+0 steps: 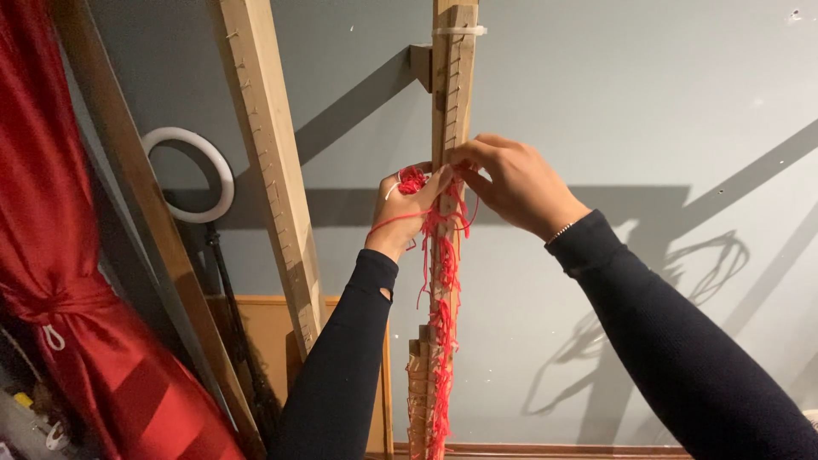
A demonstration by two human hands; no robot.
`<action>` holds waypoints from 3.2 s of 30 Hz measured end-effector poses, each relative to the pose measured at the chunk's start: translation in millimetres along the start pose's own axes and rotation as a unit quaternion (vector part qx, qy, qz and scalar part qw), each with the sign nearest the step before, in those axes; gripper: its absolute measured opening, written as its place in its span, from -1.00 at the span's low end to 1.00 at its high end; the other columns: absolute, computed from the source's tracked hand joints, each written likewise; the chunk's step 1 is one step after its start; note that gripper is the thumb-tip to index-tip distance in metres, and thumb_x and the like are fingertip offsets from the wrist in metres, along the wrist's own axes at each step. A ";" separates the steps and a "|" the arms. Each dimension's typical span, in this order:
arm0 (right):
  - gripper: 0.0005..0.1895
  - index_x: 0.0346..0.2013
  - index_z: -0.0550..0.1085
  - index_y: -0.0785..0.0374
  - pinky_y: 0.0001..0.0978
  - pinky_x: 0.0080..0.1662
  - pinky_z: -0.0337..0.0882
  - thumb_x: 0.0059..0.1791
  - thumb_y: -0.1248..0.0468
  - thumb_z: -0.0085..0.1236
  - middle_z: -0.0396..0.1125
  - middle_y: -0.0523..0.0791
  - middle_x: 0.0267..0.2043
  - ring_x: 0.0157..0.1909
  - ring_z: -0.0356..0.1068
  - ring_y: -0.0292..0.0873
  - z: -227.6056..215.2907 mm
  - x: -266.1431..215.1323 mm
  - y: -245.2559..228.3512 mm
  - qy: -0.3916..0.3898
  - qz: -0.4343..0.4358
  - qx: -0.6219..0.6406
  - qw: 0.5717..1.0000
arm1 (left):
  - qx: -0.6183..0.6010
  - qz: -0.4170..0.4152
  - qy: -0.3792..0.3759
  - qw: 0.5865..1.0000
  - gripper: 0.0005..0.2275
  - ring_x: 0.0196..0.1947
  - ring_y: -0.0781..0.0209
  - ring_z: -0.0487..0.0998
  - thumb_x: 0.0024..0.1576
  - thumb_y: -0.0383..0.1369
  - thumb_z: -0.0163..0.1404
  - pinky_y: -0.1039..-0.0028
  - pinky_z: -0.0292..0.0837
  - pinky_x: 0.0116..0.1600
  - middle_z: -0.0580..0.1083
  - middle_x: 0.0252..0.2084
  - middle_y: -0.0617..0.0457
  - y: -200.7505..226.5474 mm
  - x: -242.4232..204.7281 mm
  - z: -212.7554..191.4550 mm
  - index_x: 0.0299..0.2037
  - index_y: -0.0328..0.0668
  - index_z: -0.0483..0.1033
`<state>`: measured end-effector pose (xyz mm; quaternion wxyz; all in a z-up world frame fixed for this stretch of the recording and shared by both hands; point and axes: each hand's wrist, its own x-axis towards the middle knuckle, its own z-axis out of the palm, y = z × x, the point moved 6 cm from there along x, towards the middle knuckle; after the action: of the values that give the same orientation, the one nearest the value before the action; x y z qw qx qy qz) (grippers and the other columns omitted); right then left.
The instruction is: The person is finishing a rug making process by taking it off the frame, vacuuming the rug and floor, and then collecting excess yarn to be used for the rug's border.
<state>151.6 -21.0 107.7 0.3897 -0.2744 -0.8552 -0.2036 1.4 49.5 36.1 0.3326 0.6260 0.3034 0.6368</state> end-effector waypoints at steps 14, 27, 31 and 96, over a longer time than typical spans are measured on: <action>-0.80 -0.17 0.61 0.33 -0.41 -0.18 0.52 0.02 0.25 0.24 0.55 0.00 -0.27 -0.30 0.55 -0.26 5.0 -14.0 17.1 0.051 0.198 0.096 0.974 | 0.034 0.039 -0.003 0.999 -0.69 -0.45 0.43 0.53 0.17 -0.16 0.12 0.50 0.49 -0.29 0.62 -0.40 0.11 16.0 -8.4 5.5 -0.16 -0.31 0.67; -0.78 -0.22 0.56 0.38 -0.49 -0.17 0.42 0.08 0.25 0.08 0.42 -0.19 -0.36 -0.31 0.36 -0.36 36.8 -21.8 39.6 -0.044 0.316 0.486 0.814 | 0.074 0.049 0.012 0.996 -0.65 -0.42 0.34 0.62 0.19 -0.09 0.06 0.44 0.57 -0.27 0.64 -0.37 0.05 14.0 -7.2 7.5 -0.15 -0.27 0.66; -0.68 -0.44 0.39 0.32 -0.50 -0.36 0.19 0.14 0.20 -0.09 0.22 -0.24 -0.50 -0.44 0.13 -0.38 33.8 -22.7 27.8 -0.046 0.346 0.400 0.847 | 0.100 0.016 0.019 0.995 -0.64 -0.46 0.33 0.62 0.19 -0.07 0.08 0.46 0.58 -0.29 0.63 -0.42 0.04 11.1 -10.6 7.3 -0.19 -0.28 0.66; -0.78 -0.16 0.60 0.41 -0.48 -0.14 0.59 -0.02 0.30 0.26 0.58 -0.02 -0.27 -0.22 0.61 -0.26 39.2 -59.1 2.7 0.124 0.279 0.243 0.921 | 0.350 0.350 0.137 0.858 -0.82 -0.23 -0.08 0.53 0.06 -0.53 0.16 0.23 0.46 -0.14 0.48 -0.30 -0.06 25.9 -62.7 13.4 -0.14 -0.26 0.61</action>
<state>163.8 -15.2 38.1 0.5884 -0.3715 -0.7118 0.0956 13.3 -16.7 20.0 -0.1986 0.6722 0.3094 0.6427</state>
